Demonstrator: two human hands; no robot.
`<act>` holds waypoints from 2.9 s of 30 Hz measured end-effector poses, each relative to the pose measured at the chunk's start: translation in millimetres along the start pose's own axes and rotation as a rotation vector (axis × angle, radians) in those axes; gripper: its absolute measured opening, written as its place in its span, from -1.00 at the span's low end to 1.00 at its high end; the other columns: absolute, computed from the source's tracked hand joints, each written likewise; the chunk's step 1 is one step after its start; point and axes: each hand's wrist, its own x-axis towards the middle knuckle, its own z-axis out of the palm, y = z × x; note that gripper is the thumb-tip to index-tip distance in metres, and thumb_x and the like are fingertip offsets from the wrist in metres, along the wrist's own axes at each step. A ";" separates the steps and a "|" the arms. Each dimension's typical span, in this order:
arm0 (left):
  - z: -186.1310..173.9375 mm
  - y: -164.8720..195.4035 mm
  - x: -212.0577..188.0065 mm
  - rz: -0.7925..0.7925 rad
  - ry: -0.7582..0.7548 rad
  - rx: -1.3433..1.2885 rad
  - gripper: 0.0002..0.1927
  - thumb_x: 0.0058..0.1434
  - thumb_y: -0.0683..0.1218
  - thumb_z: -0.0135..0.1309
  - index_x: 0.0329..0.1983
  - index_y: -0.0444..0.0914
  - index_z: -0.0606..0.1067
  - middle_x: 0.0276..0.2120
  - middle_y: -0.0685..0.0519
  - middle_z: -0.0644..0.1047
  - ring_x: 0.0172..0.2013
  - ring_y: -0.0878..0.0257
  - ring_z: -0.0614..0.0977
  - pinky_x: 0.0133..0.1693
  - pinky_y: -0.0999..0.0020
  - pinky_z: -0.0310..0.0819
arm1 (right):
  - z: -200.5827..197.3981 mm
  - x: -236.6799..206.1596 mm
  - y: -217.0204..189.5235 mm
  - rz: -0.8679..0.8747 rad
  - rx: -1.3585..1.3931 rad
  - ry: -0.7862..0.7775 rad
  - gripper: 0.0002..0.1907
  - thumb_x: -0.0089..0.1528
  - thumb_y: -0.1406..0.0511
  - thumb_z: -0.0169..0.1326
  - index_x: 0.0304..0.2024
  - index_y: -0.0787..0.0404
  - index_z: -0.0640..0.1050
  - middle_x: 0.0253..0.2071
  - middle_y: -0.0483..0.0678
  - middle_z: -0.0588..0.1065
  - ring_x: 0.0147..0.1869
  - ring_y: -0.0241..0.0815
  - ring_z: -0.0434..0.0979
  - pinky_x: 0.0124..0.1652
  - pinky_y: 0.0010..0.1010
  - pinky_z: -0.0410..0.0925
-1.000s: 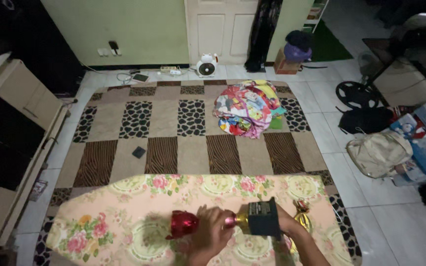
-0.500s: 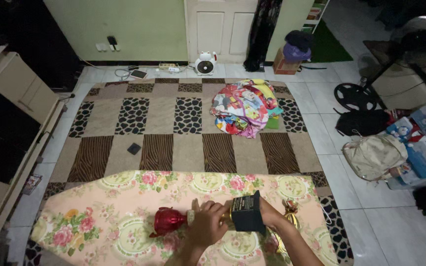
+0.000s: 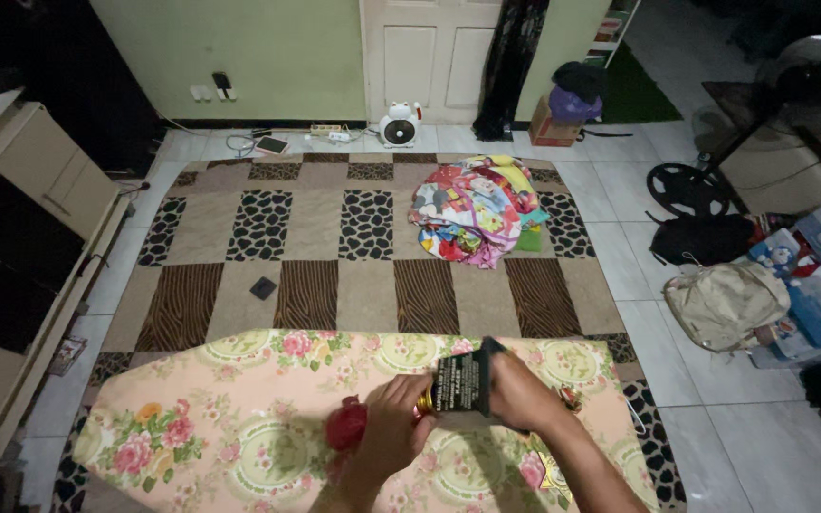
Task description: The person unscrews the gold top from a red decorative trophy, separates the cup from its black base, and sets the parts on the board. They then fit the parts back together, screwing the gold top onto the red cup and reattaching the base.
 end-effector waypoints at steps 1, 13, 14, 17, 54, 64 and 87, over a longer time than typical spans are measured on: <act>-3.2 5.1 2.0 0.041 0.051 0.020 -0.29 0.00 -0.12 0.25 0.26 -0.38 0.38 0.02 -0.14 0.51 0.07 -0.14 0.47 0.13 -0.06 0.23 | -2.1 4.3 -6.3 0.017 -0.001 -0.015 -0.80 0.04 0.40 0.26 -0.27 0.31 0.66 -0.28 0.10 0.61 -0.12 -0.32 0.45 -0.11 -0.33 0.39; -29.6 30.1 29.7 0.064 -0.067 -0.101 -0.55 0.02 -0.10 0.20 -0.03 -0.35 0.45 -0.03 -0.12 0.50 -0.13 -0.14 0.58 -0.14 0.07 0.47 | 1.2 -4.0 6.1 0.175 0.476 -0.019 -0.74 0.07 0.40 0.26 -0.17 0.31 0.64 -0.22 -0.08 0.65 -0.15 -0.36 0.59 -0.09 -0.40 0.48; -27.3 30.0 32.3 0.094 -0.069 -0.097 -0.55 0.02 -0.11 0.18 -0.02 -0.38 0.44 -0.03 -0.14 0.49 -0.13 -0.16 0.57 -0.15 0.07 0.47 | 1.7 -7.5 9.4 0.199 0.505 -0.023 -0.71 0.08 0.39 0.23 -0.13 0.30 0.65 -0.20 -0.09 0.67 -0.13 -0.37 0.61 -0.09 -0.40 0.48; -18.1 27.9 36.3 0.046 -0.161 -0.196 -0.68 0.05 -0.14 0.11 -0.13 -0.36 0.45 -0.10 -0.14 0.49 -0.11 -0.16 0.56 -0.12 0.06 0.45 | 7.1 -21.0 20.3 0.230 0.513 0.037 -0.69 0.12 0.36 0.20 -0.07 0.28 0.63 -0.15 -0.10 0.67 -0.08 -0.37 0.61 -0.06 -0.42 0.48; 24.6 13.3 48.8 0.017 -0.399 -0.236 -0.70 0.12 -0.21 -0.03 -0.07 -0.31 0.52 -0.17 -0.15 0.53 -0.03 -0.13 0.53 0.03 0.06 0.41 | 15.9 -53.5 74.5 0.314 0.642 0.013 -0.70 0.12 0.42 0.24 -0.08 0.32 0.58 -0.16 -0.11 0.63 -0.08 -0.40 0.53 -0.08 -0.40 0.48; 19.4 8.9 40.0 -0.048 -0.273 -0.147 -0.80 0.11 -0.19 0.01 -0.20 -0.35 0.43 -0.24 -0.15 0.46 -0.11 -0.13 0.51 -0.11 0.03 0.40 | 10.2 -31.9 56.6 0.312 0.338 0.069 -0.76 0.11 0.36 0.19 -0.18 0.35 0.60 -0.23 0.01 0.67 -0.15 -0.32 0.59 -0.12 -0.38 0.48; 14.2 -3.6 39.4 -0.012 -0.215 -0.179 -0.81 0.16 -0.16 0.01 -0.17 -0.33 0.42 -0.19 -0.15 0.47 -0.08 -0.15 0.50 -0.11 0.01 0.38 | -20.0 -9.4 4.9 0.100 0.092 0.042 -0.87 0.07 0.37 0.24 -0.33 0.28 0.64 -0.29 0.15 0.62 -0.18 0.01 0.64 -0.16 -0.22 0.44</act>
